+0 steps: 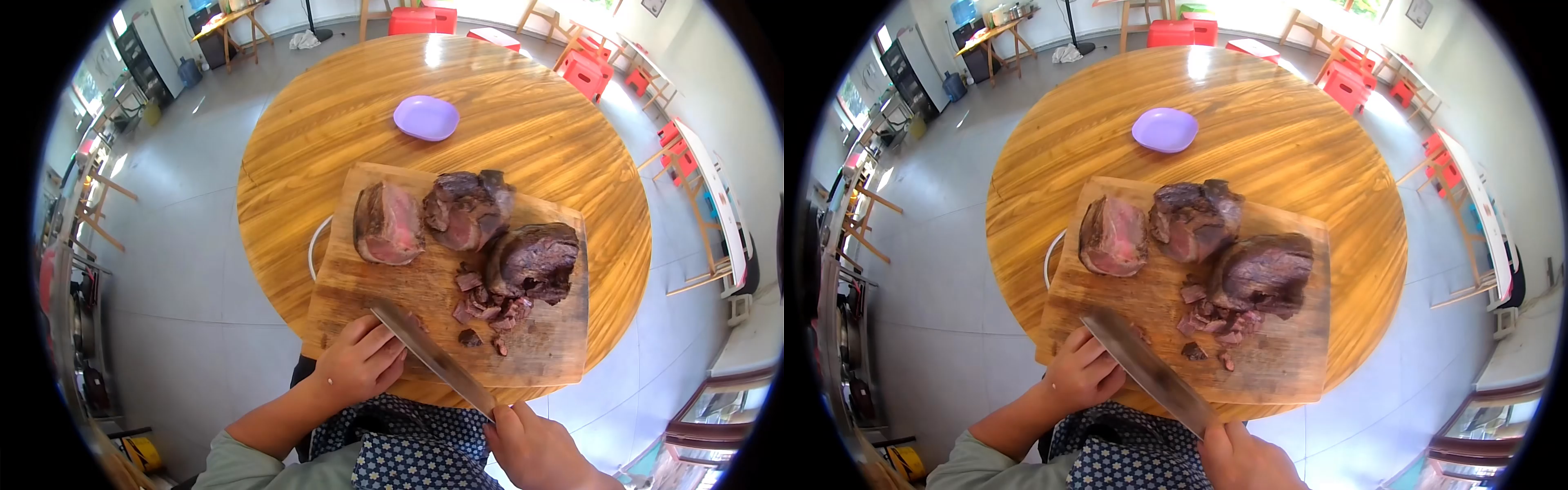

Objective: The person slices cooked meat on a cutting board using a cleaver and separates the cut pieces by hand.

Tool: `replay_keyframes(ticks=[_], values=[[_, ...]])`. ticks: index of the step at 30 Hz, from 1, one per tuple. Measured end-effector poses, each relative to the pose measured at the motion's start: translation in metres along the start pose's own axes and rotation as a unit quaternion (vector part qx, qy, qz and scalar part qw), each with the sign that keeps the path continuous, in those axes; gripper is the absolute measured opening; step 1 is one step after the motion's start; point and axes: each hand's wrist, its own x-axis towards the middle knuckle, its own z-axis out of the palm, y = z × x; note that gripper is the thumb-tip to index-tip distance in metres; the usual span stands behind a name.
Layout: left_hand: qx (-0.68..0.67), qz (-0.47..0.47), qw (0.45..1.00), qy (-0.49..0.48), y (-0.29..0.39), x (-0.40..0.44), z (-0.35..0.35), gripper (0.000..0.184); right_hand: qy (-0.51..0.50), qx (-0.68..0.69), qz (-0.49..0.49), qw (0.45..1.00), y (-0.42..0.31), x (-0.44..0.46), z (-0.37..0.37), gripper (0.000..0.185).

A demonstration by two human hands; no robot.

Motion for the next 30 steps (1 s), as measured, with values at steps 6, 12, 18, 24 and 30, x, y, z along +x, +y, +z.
replay_keyframes(ticks=[6,12,18,24,30], values=[[-0.006,0.008,1.0,0.002,-0.003,-0.004,0.002,0.032,-0.024,-0.033,0.031,0.999,-0.007,-0.008,-0.01,0.015],[-0.02,0.002,1.0,0.012,-0.004,-0.006,0.005,0.032,-0.049,-0.048,0.042,0.997,-0.012,-0.003,-0.016,0.013],[-0.014,0.036,0.999,-0.02,-0.007,-0.008,0.003,0.031,-0.051,-0.071,0.016,0.996,-0.014,0.013,-0.017,0.014],[-0.033,0.0,0.999,-0.013,-0.006,-0.006,0.002,0.032,-0.07,-0.064,0.007,0.995,-0.016,0.035,-0.02,0.015],[-0.019,0.004,1.0,0.011,-0.006,-0.005,0.004,0.032,-0.133,-0.098,0.02,0.986,-0.006,0.052,-0.017,0.014]])
